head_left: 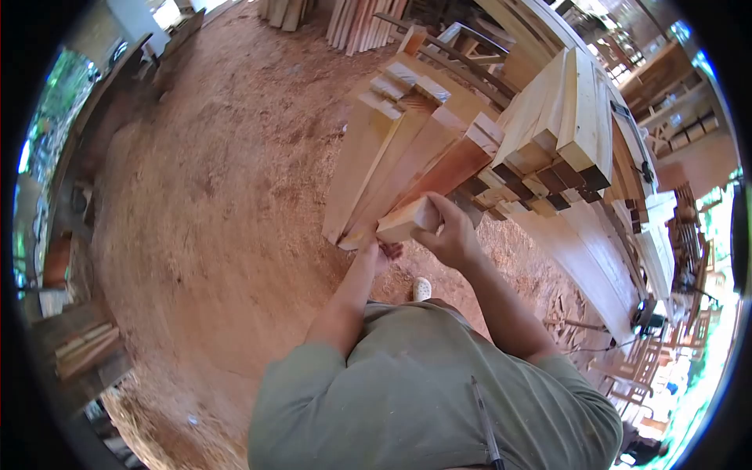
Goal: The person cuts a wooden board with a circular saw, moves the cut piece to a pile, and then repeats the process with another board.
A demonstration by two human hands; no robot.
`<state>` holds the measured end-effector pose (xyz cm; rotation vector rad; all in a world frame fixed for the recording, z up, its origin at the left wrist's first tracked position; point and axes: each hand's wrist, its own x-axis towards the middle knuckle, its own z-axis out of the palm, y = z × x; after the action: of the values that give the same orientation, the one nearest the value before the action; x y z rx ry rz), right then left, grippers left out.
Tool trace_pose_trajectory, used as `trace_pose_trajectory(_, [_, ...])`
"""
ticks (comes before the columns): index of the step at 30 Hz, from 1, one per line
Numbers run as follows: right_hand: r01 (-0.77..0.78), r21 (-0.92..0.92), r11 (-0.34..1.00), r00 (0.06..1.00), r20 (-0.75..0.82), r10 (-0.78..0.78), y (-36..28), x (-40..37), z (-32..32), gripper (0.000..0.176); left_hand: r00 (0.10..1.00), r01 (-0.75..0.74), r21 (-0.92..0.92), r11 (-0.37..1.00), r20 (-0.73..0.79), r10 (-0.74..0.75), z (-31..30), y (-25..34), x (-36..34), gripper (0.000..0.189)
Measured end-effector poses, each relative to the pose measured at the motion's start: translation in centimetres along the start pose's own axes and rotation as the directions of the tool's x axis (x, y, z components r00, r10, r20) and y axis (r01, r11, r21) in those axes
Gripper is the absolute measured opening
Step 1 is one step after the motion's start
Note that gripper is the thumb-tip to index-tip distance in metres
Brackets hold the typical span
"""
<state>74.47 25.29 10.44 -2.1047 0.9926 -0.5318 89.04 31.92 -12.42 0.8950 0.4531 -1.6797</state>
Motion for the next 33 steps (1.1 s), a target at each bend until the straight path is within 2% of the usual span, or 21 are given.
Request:
trace_pose_trajectory(1, [-0.015,0.003,1.000,1.000,-0.023,0.015,0.2,1.3,0.5,0.067,0.991,0.133,0.252,0.959,-0.008,-0.135,0.1,1.3,-0.9,0.049])
trace_pose_trajectory(3, [0.028,0.050,0.998,0.989,-0.143,-0.021,1.4,3.7,1.9,0.065,0.997,0.074,0.400,0.914,-0.042,-0.062,-1.6,3.3,1.3,0.051])
trace_pose_trajectory(4, [-0.053,0.110,0.992,0.993,-0.101,0.064,1.7,5.0,2.3,0.073,0.967,-0.186,0.590,0.785,-0.034,0.254,-3.0,4.2,3.9,0.048])
trace_pose_trajectory(5, [-0.065,0.116,0.991,0.990,-0.121,0.079,1.7,6.0,2.8,0.073,0.842,-0.393,0.740,0.546,0.050,0.538,-3.8,5.2,5.2,0.046])
trace_pose_trajectory(7, [-0.100,0.488,0.867,0.968,-0.152,0.197,1.2,7.7,3.8,0.081,0.832,-0.448,0.728,0.519,0.126,0.540,-2.2,8.0,2.8,0.041])
trace_pose_trajectory(9, [-0.095,0.438,0.894,0.959,-0.200,0.200,0.9,8.3,4.6,0.089,0.818,-0.503,0.712,0.490,0.208,0.537,-0.9,10.5,1.5,0.038])
trace_pose_trajectory(11, [-0.161,0.145,0.976,0.934,-0.298,0.198,2.2,7.5,6.4,0.089,0.723,-0.528,0.803,0.276,0.254,0.642,-0.1,12.1,1.5,0.042])
trace_pose_trajectory(12, [-0.126,0.037,0.991,0.935,-0.329,0.131,4.1,6.7,7.3,0.090,0.731,-0.525,0.810,0.263,0.271,0.626,1.4,12.4,0.5,0.042])
trace_pose_trajectory(13, [-0.142,0.046,0.989,0.925,-0.349,0.149,4.9,5.6,7.1,0.090,0.563,-0.526,0.850,-0.019,0.365,0.742,4.0,12.5,-1.7,0.046])
trace_pose_trajectory(14, [-0.296,0.119,0.948,0.936,-0.163,0.313,5.7,4.2,6.6,0.085,0.373,-0.459,0.838,-0.295,0.483,0.792,6.2,12.9,-3.4,0.050])
trace_pose_trajectory(15, [-0.449,0.165,0.878,0.893,0.040,0.449,6.7,2.5,6.1,0.080,0.385,-0.460,0.832,-0.308,0.500,0.776,7.7,13.6,-4.1,0.050])
trace_pose_trajectory(17, [-0.529,0.221,0.820,0.849,0.118,0.516,12.9,-2.2,6.5,0.072,-0.039,-0.606,0.472,-0.641,0.787,0.616,10.9,15.0,-4.6,0.062])
trace_pose_trajectory(18, [-0.672,0.214,0.708,0.739,0.137,0.660,15.2,-4.8,6.2,0.072,-0.029,-0.613,0.459,-0.643,0.800,0.599,12.3,15.5,-5.0,0.062])
trace_pose_trajectory(19, [-0.793,0.205,0.574,0.605,0.157,0.780,18.1,-7.8,5.9,0.072,-0.112,-0.636,0.364,-0.681,0.829,0.548,13.8,16.0,-5.3,0.062])
trace_pose_trajectory(20, [-0.783,0.130,0.608,0.604,-0.079,0.793,23.6,-13.1,7.6,0.069,-0.197,-0.651,0.265,-0.712,0.846,0.496,15.1,16.4,-5.5,0.062])
trace_pose_trajectory(21, [-0.794,0.416,0.443,0.430,-0.129,0.893,22.3,-16.4,6.6,0.055,-0.191,-0.660,0.251,-0.708,0.855,0.481,16.2,16.8,-5.7,0.062])
trace_pose_trajectory(22, [-0.827,0.512,0.234,0.221,-0.087,0.971,22.9,-20.3,6.0,0.040,-0.161,-0.606,0.203,-0.769,0.916,0.368,17.1,17.3,-5.9,0.056])
trace_pose_trajectory(25, [-0.591,0.802,-0.087,-0.183,-0.028,0.983,22.0,-31.5,6.4,0.016,-0.042,-0.509,0.148,-0.848,0.980,0.196,18.4,16.8,-4.8,0.045])
trace_pose_trajectory(27, [-0.604,0.768,-0.214,-0.327,0.006,0.945,20.3,-37.0,7.8,0.016,0.045,-0.460,0.150,-0.875,0.988,0.145,18.6,16.4,-4.1,0.040])
trace_pose_trajectory(30, [-0.633,0.734,-0.247,-0.334,0.030,0.942,16.4,-42.0,10.9,0.019,0.062,-0.386,0.204,-0.900,0.979,0.195,18.3,16.6,-3.1,0.038])
trace_pose_trajectory(33, [-0.441,0.838,-0.321,-0.425,0.120,0.897,14.2,-44.3,14.6,0.021,0.024,-0.357,0.211,-0.910,0.976,0.217,18.4,15.7,-3.4,0.041])
